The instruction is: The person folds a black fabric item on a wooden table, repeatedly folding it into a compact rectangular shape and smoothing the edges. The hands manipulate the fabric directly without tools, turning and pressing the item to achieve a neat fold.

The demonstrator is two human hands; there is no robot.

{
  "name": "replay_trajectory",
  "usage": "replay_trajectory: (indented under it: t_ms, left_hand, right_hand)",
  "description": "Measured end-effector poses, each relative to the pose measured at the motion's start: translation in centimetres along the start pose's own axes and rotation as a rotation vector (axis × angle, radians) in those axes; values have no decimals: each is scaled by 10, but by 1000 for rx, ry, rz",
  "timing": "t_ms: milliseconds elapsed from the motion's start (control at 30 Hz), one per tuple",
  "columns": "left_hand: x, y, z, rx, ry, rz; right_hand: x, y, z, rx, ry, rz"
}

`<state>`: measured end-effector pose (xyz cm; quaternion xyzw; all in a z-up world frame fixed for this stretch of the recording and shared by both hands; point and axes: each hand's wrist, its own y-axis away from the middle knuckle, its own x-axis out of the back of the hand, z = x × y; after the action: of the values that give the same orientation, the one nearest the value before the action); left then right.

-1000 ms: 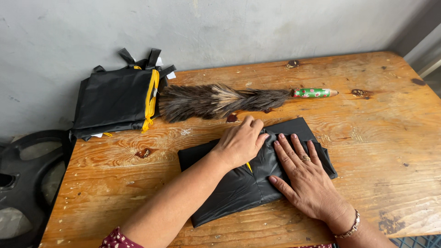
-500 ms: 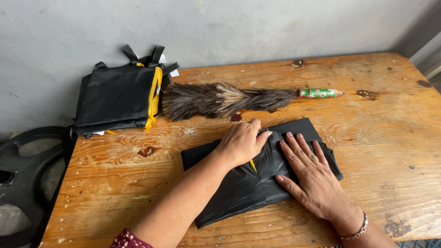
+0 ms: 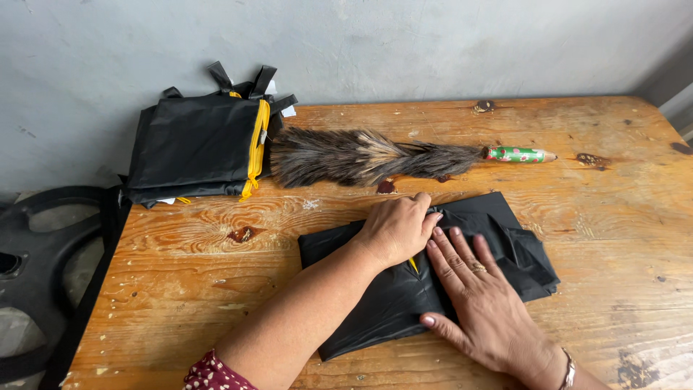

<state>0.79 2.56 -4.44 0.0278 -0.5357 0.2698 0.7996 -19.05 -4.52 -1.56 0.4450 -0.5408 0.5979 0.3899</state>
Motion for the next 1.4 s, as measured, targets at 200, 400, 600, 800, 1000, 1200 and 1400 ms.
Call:
replay_trajectory:
  t_ms: [200,400,600,800,1000,1200,1400]
  left_hand:
    - [5,-6,-1,83,70,-36]
    - [31,-9,-2,179,172,-226]
    - [36,5,7,143,-92,-229]
    - [100,28,8,300,-96,-501]
    - [83,56,-43,228,-98,-192]
    - [73,57,-54,210,-138,-190]
    - [90,41,13,133,-227,-148]
  right_hand:
    - [-4,3,8,-2,-155,-49]
    - [-9,7,7,1,-85,-21]
    - [-9,6,6,7,-62,-5]
    - [-14,7,7,7,-16,2]
    - [-17,5,8,18,-14,6]
    - [-15,3,5,19,-13,17]
    - [-19,4,5,21,28,31]
